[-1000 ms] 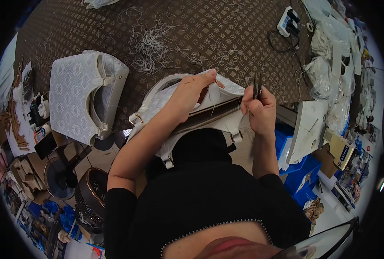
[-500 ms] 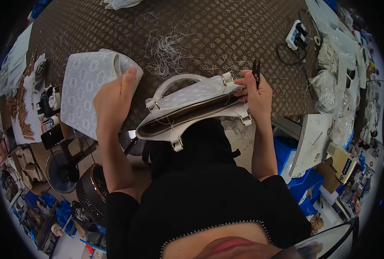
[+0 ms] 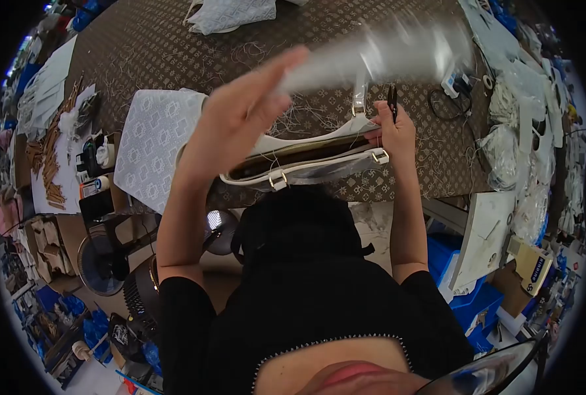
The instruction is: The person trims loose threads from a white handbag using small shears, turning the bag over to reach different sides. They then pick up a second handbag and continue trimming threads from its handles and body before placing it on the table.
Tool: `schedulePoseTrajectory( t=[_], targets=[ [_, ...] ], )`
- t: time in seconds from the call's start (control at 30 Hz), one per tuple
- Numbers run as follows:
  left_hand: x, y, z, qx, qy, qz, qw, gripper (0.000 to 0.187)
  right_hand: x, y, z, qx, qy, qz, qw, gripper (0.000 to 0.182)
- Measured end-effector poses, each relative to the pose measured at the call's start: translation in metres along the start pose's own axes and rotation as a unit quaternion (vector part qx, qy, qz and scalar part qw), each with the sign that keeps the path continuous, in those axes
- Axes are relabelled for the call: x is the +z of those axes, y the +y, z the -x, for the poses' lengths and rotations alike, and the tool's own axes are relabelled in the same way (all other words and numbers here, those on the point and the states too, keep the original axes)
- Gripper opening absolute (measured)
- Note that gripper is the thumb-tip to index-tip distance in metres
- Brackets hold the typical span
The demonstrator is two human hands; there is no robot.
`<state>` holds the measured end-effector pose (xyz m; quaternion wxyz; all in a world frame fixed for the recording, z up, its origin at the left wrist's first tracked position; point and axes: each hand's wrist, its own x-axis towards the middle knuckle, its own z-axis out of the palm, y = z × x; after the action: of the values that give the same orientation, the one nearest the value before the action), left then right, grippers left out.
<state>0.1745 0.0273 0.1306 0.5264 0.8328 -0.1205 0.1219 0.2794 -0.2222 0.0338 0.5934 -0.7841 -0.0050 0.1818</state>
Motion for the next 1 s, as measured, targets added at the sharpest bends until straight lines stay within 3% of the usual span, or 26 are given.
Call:
schedulePoseTrajectory(
  t=[0.03,0.1,0.17,0.2,0.23,0.3,0.33,0.37,0.43,0.47,0.5,0.57,0.6,0.67,0.7,0.77,0.8,0.83,0.9,1.0],
  targets=[
    [0.0,0.007,0.004,0.129,-0.128,-0.174,0.968,0.047,-0.001,0.0,-0.003,0.004,-0.005,0.003,1.0,0.042],
    [0.024,0.026,0.027,0.09,-0.276,-0.222,0.931,0.053,0.0,0.002,-0.007,-0.003,-0.009,-0.023,1.0,0.041],
    [0.023,0.028,0.044,0.045,-0.362,-0.124,0.923,0.063,0.0,0.0,-0.012,0.055,-0.021,-0.019,0.998,0.039],
    [0.017,0.024,0.048,0.042,-0.391,-0.052,0.918,0.069,-0.002,0.007,-0.013,0.011,-0.019,0.055,0.998,0.035],
    [0.008,0.023,0.047,0.029,-0.327,0.041,0.944,0.075,-0.002,0.005,-0.01,0.014,-0.013,0.052,0.998,0.035],
    [-0.007,0.006,0.054,-0.038,-0.092,-0.051,0.994,0.075,0.0,0.0,-0.002,-0.043,0.007,0.065,0.997,0.036],
    [-0.005,0.014,0.056,-0.111,0.001,-0.253,0.961,0.071,-0.001,0.002,-0.002,-0.051,0.014,0.078,0.996,0.036],
    [0.0,0.005,0.061,-0.11,0.0,-0.25,0.962,0.071,-0.002,0.002,0.0,-0.05,0.016,0.08,0.995,0.036],
    [0.014,-0.019,0.075,-0.298,-0.031,-0.102,0.949,0.069,-0.002,0.004,0.008,-0.043,0.015,0.039,0.998,0.036],
    [0.018,-0.019,0.078,-0.346,-0.046,-0.019,0.937,0.061,-0.004,0.005,0.014,-0.037,0.02,0.042,0.998,0.036],
    [0.02,-0.016,0.079,-0.346,-0.054,-0.012,0.937,0.061,-0.006,0.005,0.022,-0.009,0.009,0.011,1.0,0.036],
    [0.024,-0.006,0.079,-0.217,0.033,-0.235,0.947,0.05,-0.009,0.0,0.045,0.037,-0.007,-0.022,0.999,0.035],
    [0.027,0.008,0.073,-0.183,0.107,-0.223,0.952,0.035,-0.006,0.001,0.056,0.055,-0.006,-0.047,0.997,0.034],
    [0.032,0.042,0.08,-0.156,0.07,-0.003,0.985,0.026,0.0,0.002,0.077,0.086,-0.01,-0.078,0.993,0.033],
    [0.041,0.054,0.075,-0.14,0.001,0.157,0.978,0.021,0.004,0.005,0.085,0.083,-0.009,-0.08,0.993,0.034],
    [0.075,0.055,0.071,-0.25,-0.103,0.272,0.924,0.026,0.014,0.015,0.097,0.08,-0.014,-0.105,0.991,0.033],
    [0.096,0.043,0.077,-0.316,-0.126,0.281,0.897,0.038,0.017,0.017,0.099,0.088,-0.018,-0.103,0.991,0.033],
    [0.106,0.034,0.085,-0.323,-0.124,0.283,0.895,0.038,0.019,0.019,0.101,0.062,-0.018,-0.085,0.994,0.032],
    [0.119,0.021,0.097,-0.517,-0.097,0.433,0.732,0.046,0.019,0.021,0.103,0.041,-0.018,-0.067,0.997,0.031],
    [0.117,0.012,0.108,-0.55,-0.109,0.43,0.708,0.05,0.017,0.022,0.105,0.06,-0.029,-0.08,0.995,0.03]
  ],
)
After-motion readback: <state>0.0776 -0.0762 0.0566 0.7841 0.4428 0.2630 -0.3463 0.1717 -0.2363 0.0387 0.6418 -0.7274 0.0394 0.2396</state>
